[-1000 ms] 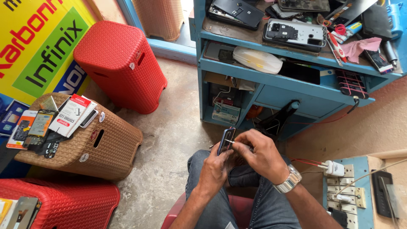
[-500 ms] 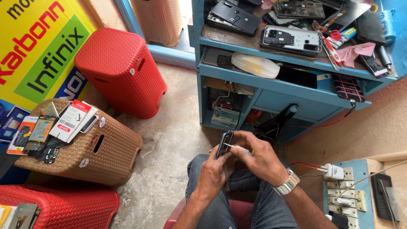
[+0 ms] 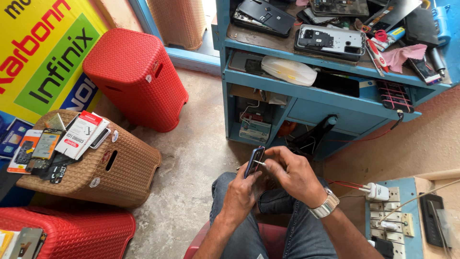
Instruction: The person repairs a mobile phone by using a screwdriver to remove and install screws on the internal frame and handling small internal components.
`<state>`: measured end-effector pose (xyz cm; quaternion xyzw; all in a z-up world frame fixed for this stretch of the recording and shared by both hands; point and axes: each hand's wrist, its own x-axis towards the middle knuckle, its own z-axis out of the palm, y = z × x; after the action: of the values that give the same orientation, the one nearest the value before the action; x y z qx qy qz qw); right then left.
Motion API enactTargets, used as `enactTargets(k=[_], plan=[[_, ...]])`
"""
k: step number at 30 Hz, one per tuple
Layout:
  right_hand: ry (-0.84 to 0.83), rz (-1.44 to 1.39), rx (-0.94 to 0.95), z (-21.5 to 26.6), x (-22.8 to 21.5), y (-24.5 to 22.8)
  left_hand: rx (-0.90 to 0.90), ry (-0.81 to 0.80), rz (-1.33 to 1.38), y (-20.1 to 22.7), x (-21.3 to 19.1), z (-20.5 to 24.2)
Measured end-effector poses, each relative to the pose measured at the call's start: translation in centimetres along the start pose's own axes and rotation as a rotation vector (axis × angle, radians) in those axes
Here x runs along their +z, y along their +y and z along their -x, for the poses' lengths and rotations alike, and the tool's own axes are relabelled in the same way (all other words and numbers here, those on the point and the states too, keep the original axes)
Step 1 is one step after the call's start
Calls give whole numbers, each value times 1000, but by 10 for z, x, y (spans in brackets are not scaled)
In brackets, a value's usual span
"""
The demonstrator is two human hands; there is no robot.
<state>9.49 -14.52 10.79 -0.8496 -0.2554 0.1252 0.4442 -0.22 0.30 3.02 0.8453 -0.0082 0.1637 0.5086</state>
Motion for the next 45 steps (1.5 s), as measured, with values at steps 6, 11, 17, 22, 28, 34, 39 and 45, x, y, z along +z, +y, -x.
enactTargets(k=[6, 11, 17, 22, 28, 34, 39, 45], plan=[[-68, -89, 32, 2, -13, 10, -66, -27, 233, -22, 12, 6], [78, -624, 290, -1, -43, 35, -324, -120, 797, -38, 14, 15], [128, -733, 389, -5, -43, 49, -334, -84, 1014, -23, 6, 10], [26, -650, 397, -11, -33, 44, -376, -58, 1003, -7, 1, 1], [-125, -422, 406, -40, -26, 33, -418, -95, 965, -4, -2, -1], [-441, -449, 328, -67, -23, 38, -516, -189, 975, -4, -4, -1], [-254, -604, 446, -57, -31, 51, -517, -187, 1327, -11, -28, -6], [-34, -1012, 414, -5, -12, 69, -277, 89, 1381, -10, -33, -13]])
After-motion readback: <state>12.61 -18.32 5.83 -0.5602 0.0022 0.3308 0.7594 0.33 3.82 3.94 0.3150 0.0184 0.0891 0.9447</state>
